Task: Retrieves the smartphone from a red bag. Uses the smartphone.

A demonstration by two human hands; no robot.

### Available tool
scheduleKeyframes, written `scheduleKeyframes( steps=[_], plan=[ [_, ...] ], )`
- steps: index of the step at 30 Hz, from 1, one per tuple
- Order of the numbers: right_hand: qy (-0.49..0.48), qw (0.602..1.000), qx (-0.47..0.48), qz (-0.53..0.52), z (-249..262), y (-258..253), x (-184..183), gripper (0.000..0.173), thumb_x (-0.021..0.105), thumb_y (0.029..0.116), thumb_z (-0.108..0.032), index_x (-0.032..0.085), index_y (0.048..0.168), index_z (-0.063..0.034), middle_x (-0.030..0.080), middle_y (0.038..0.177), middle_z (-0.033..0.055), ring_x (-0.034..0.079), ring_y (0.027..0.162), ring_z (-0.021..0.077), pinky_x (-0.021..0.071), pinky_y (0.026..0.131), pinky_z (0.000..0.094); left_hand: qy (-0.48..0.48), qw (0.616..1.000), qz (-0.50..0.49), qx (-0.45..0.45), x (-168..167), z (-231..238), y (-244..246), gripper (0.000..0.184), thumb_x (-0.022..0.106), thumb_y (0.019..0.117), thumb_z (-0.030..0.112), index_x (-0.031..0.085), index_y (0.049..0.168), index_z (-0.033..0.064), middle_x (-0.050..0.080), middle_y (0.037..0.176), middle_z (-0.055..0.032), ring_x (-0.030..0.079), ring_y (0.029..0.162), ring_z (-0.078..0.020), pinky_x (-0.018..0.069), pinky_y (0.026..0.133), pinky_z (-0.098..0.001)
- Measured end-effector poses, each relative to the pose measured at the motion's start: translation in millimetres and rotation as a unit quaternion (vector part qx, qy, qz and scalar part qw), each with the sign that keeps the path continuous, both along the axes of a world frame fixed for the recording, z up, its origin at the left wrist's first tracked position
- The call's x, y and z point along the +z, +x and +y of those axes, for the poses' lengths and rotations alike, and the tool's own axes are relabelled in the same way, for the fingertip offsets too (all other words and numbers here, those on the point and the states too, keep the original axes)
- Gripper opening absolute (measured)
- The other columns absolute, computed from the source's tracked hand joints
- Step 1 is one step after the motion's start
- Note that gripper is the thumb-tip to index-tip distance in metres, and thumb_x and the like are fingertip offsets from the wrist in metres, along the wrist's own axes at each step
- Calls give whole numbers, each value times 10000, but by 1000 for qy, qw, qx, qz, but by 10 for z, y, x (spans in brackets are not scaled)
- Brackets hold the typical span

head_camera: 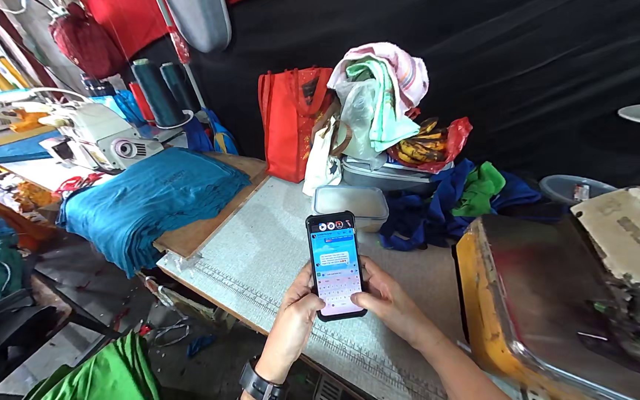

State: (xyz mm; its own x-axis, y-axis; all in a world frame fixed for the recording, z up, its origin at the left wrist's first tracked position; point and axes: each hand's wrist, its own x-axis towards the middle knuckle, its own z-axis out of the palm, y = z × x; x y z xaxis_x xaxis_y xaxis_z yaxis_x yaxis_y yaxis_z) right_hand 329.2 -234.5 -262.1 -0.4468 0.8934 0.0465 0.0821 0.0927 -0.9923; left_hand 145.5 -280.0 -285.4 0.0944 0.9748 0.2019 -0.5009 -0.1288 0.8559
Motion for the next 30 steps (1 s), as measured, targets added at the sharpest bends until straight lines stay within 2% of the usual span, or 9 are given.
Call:
scheduleKeyframes(
  steps=[4, 9, 13, 19, 22, 25, 30],
  plan=[
    [-8, 1000, -7, 3, -7, -6, 11, 565, 610, 844, -110, 498, 1397, -88, 727, 1131, 50, 714, 1020, 122, 590, 897, 290, 2, 1000, 5, 0, -6, 2, 1, 578, 371, 876, -82, 435, 1446, -18, 700, 1185, -112, 699, 1060, -169, 571, 957, -373],
    [9, 1000, -22, 12, -23, -34, -5, 481, 636, 879, -124, 527, 1346, -85, 740, 1083, 46, 727, 978, 128, 602, 868, 289, 3, 1000, 19, -3, -12, -4, -7, 597, 387, 872, -76, 408, 1466, -25, 699, 1188, -107, 698, 1059, -164, 569, 964, -373],
    [11, 999, -44, 28, -49, -78, -9, 500, 682, 897, -137, 508, 1362, -81, 744, 1101, 57, 734, 990, 141, 609, 878, 288, 9, 999, 26, -23, -15, -5, -18, 634, 400, 866, -76, 379, 1497, -21, 679, 1235, -115, 684, 1097, -168, 554, 989, -378],
    [33, 997, -71, 27, -45, -120, -63, 482, 718, 895, -146, 525, 1332, -78, 754, 1059, 49, 744, 947, 131, 623, 848, 288, 21, 999, 36, -29, -20, -6, -23, 627, 427, 868, -78, 377, 1491, -32, 686, 1215, -102, 688, 1085, -159, 558, 988, -371],
    [33, 997, -57, 32, -38, -103, -62, 491, 704, 892, -131, 519, 1343, -75, 750, 1074, 52, 740, 966, 135, 619, 860, 288, 15, 999, 41, -18, -32, 3, -19, 606, 430, 893, -60, 377, 1496, -31, 677, 1231, -118, 682, 1099, -176, 552, 995, -383],
    [29, 999, -40, 24, -29, -77, -55, 517, 640, 857, -80, 508, 1357, -76, 738, 1102, 52, 730, 980, 132, 613, 859, 297, 7, 999, 46, -4, -54, 10, -15, 555, 417, 958, -42, 378, 1511, -17, 673, 1248, -134, 676, 1121, -192, 544, 1014, -395],
    [20, 999, -40, 11, -21, -62, -53, 494, 628, 870, -104, 521, 1352, -92, 735, 1106, 51, 727, 988, 132, 608, 859, 295, 6, 999, 38, -9, -46, 9, -20, 566, 428, 940, -25, 381, 1504, -21, 669, 1249, -134, 674, 1122, -193, 543, 1012, -396]
  ],
)
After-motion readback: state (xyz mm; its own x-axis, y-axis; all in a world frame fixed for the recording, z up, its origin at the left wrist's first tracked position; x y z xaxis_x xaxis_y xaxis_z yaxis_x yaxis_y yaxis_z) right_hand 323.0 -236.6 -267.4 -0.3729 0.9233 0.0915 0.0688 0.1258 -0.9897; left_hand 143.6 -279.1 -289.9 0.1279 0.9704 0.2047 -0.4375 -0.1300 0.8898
